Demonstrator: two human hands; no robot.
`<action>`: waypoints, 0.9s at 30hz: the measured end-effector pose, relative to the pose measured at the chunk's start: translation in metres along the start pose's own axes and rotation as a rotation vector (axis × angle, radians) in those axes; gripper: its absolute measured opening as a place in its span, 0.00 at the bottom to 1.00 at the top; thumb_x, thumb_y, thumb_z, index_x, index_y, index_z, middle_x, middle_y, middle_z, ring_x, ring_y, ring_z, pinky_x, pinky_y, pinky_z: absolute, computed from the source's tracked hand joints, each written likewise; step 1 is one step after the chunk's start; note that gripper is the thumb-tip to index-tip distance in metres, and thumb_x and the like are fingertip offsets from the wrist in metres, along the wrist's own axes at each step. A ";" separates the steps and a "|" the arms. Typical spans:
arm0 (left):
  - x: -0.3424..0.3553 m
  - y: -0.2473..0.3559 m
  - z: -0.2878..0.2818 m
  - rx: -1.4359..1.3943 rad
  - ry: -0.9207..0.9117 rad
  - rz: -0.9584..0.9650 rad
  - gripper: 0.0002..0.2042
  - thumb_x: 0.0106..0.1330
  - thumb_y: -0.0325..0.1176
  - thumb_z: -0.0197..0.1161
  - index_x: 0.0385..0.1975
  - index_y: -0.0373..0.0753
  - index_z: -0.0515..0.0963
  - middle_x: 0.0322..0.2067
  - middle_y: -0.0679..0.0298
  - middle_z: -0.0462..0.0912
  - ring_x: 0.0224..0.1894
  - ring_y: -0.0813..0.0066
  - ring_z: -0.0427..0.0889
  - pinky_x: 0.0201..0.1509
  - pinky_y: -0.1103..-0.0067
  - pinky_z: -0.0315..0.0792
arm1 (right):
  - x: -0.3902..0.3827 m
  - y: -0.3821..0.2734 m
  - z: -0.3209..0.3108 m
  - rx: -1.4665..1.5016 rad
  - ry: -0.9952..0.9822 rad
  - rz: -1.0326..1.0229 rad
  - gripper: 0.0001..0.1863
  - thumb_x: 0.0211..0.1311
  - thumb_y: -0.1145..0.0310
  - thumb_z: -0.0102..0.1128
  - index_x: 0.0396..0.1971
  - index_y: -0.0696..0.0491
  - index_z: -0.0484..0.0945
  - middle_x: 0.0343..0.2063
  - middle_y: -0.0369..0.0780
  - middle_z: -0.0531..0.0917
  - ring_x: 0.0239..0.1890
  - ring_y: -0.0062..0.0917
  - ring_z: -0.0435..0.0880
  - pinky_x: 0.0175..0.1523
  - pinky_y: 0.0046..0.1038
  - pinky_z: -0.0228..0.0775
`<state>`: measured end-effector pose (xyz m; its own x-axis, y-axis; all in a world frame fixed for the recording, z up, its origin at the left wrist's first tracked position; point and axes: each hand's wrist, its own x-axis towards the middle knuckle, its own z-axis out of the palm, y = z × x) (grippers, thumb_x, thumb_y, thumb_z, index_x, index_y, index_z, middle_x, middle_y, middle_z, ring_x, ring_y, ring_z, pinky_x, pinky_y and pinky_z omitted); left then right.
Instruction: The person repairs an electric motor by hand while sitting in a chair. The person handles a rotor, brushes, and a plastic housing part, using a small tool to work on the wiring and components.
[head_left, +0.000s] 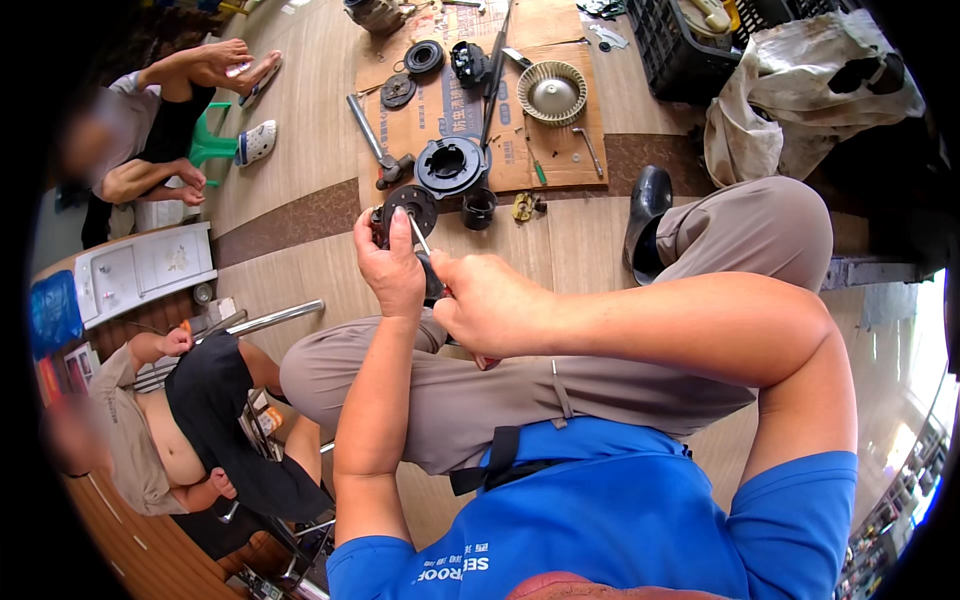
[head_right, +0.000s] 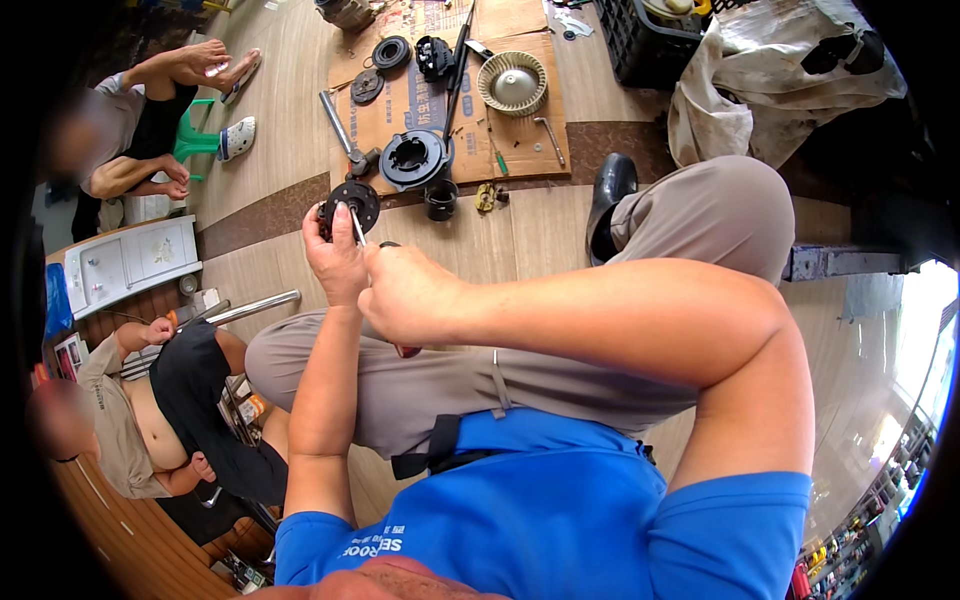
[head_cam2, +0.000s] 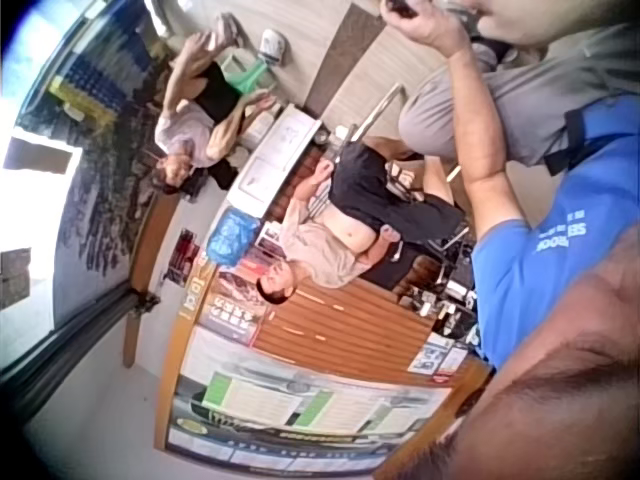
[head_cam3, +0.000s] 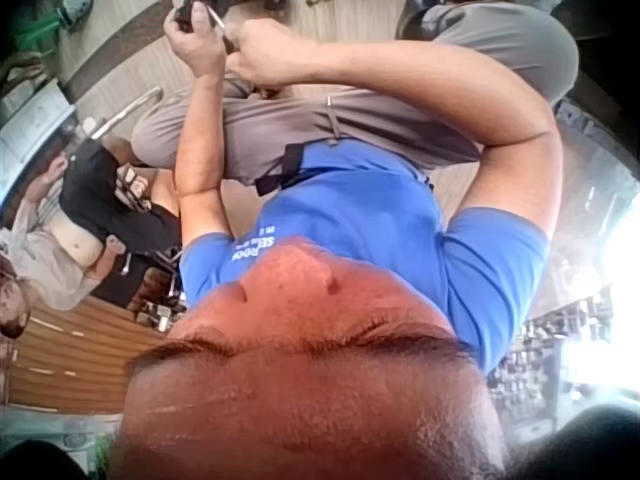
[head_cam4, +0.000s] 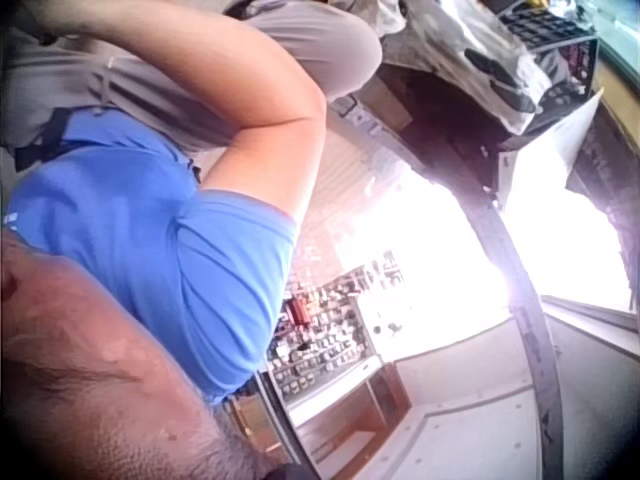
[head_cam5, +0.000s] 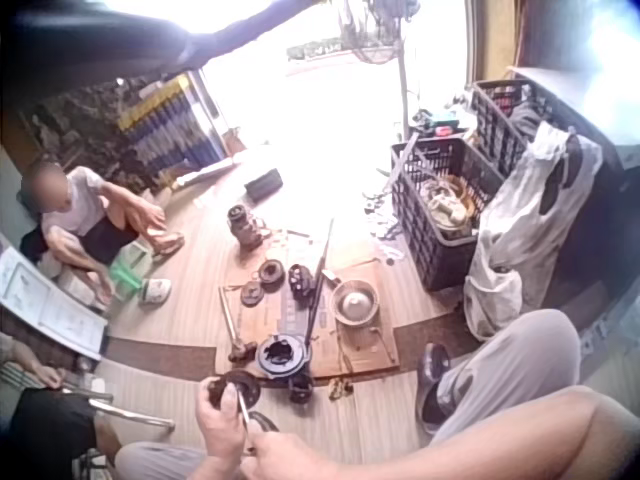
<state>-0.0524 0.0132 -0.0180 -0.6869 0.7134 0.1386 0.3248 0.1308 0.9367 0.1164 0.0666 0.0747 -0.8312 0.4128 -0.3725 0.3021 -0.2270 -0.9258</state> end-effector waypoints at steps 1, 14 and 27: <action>0.001 0.000 0.000 -0.001 0.000 0.000 0.15 0.67 0.36 0.63 0.45 0.33 0.71 0.35 0.67 0.77 0.36 0.83 0.73 0.42 0.84 0.70 | 0.000 0.001 0.000 -0.011 0.016 -0.031 0.10 0.56 0.78 0.43 0.37 0.66 0.69 0.17 0.49 0.79 0.15 0.33 0.82 0.23 0.34 0.76; 0.009 0.007 -0.010 -0.431 -0.018 -0.382 0.09 0.69 0.38 0.57 0.40 0.40 0.72 0.29 0.67 0.79 0.23 0.80 0.77 0.21 0.80 0.71 | -0.007 -0.031 -0.023 0.191 -0.055 0.324 0.12 0.59 0.74 0.46 0.42 0.60 0.73 0.18 0.38 0.76 0.14 0.21 0.78 0.16 0.25 0.71; 0.008 0.024 -0.018 -0.533 -0.247 -0.604 0.12 0.69 0.41 0.55 0.44 0.41 0.73 0.30 0.67 0.82 0.25 0.81 0.81 0.19 0.82 0.72 | 0.001 -0.020 -0.056 0.284 0.159 0.234 0.18 0.58 0.75 0.48 0.49 0.64 0.70 0.24 0.41 0.77 0.16 0.21 0.77 0.14 0.25 0.68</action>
<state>-0.0615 0.0095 0.0110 -0.4623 0.7632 -0.4515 -0.4460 0.2400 0.8623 0.1358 0.1210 0.0898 -0.6659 0.4476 -0.5968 0.3149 -0.5567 -0.7688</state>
